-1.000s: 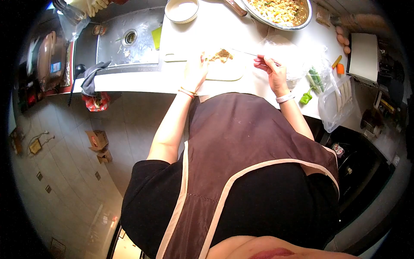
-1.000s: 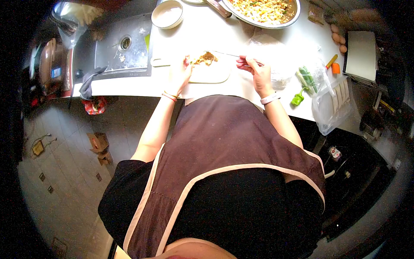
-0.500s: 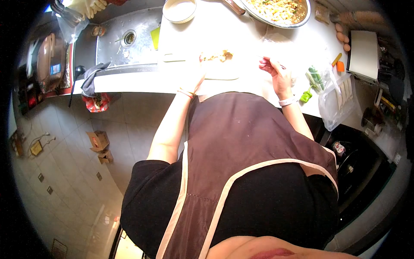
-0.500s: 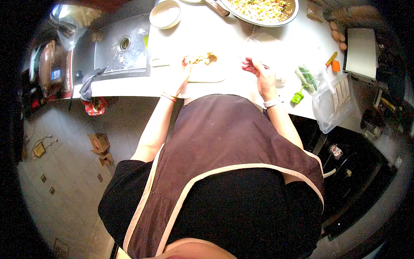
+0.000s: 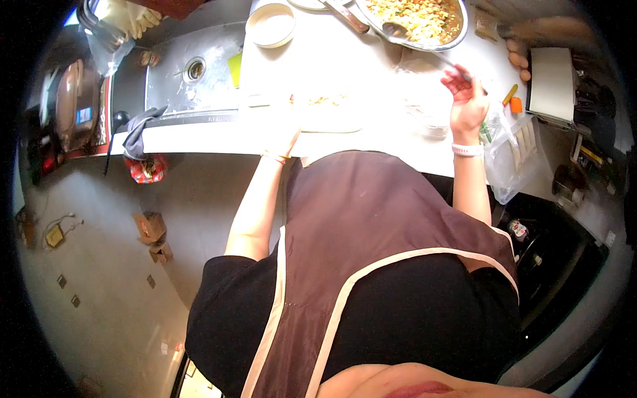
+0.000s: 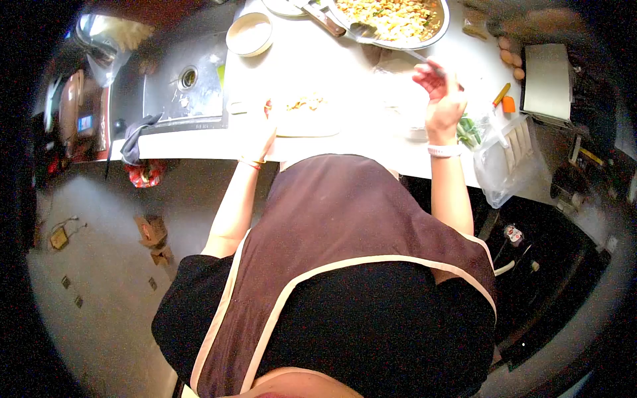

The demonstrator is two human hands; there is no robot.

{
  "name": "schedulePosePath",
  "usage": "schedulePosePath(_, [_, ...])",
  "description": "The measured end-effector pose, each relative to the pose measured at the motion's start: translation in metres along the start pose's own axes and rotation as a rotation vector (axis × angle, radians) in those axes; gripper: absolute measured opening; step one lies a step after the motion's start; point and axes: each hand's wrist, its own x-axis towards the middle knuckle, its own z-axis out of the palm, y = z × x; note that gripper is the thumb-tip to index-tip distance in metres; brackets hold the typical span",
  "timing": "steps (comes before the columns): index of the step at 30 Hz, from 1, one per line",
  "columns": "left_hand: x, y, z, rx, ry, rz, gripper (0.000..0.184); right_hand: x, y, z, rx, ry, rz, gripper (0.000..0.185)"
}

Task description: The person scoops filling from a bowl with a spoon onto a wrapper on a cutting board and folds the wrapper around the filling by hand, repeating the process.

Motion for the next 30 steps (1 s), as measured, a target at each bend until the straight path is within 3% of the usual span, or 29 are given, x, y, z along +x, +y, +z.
schedulePosePath(1, [0.000,0.002,-0.001,-0.002,0.021,0.014,0.031,0.012,-0.008,0.000,-0.001,0.000,-0.062,0.044])
schedulePosePath(5, [0.001,0.011,-0.003,0.015,-0.019,0.000,0.030,0.060,-0.007,-0.001,-0.634,0.115,-0.330,0.039])
schedulePosePath(7, [0.003,0.013,-0.003,0.023,-0.055,-0.043,0.029,0.081,0.006,-0.004,-0.835,0.024,-0.466,0.030])
schedulePosePath(10, [0.005,-0.001,0.003,0.137,-0.032,0.068,0.030,0.084,0.027,0.010,-0.617,-0.093,-0.306,0.027])
schedulePosePath(14, [0.004,0.000,0.001,0.133,-0.042,0.054,0.030,0.087,0.031,0.011,-0.428,-0.030,-0.127,0.035])
schedulePosePath(16, [0.004,-0.001,0.000,0.162,-0.050,0.033,0.030,0.088,0.027,0.006,-0.275,0.107,-0.025,0.037])
schedulePosePath(19, [0.003,-0.001,-0.002,0.159,-0.034,0.031,0.030,0.085,0.025,-0.004,-0.123,0.187,-0.019,0.037])
schedulePosePath(30, [0.005,-0.001,0.002,0.110,-0.068,0.020,0.031,0.068,0.003,-0.019,-0.018,0.138,-0.044,0.039])
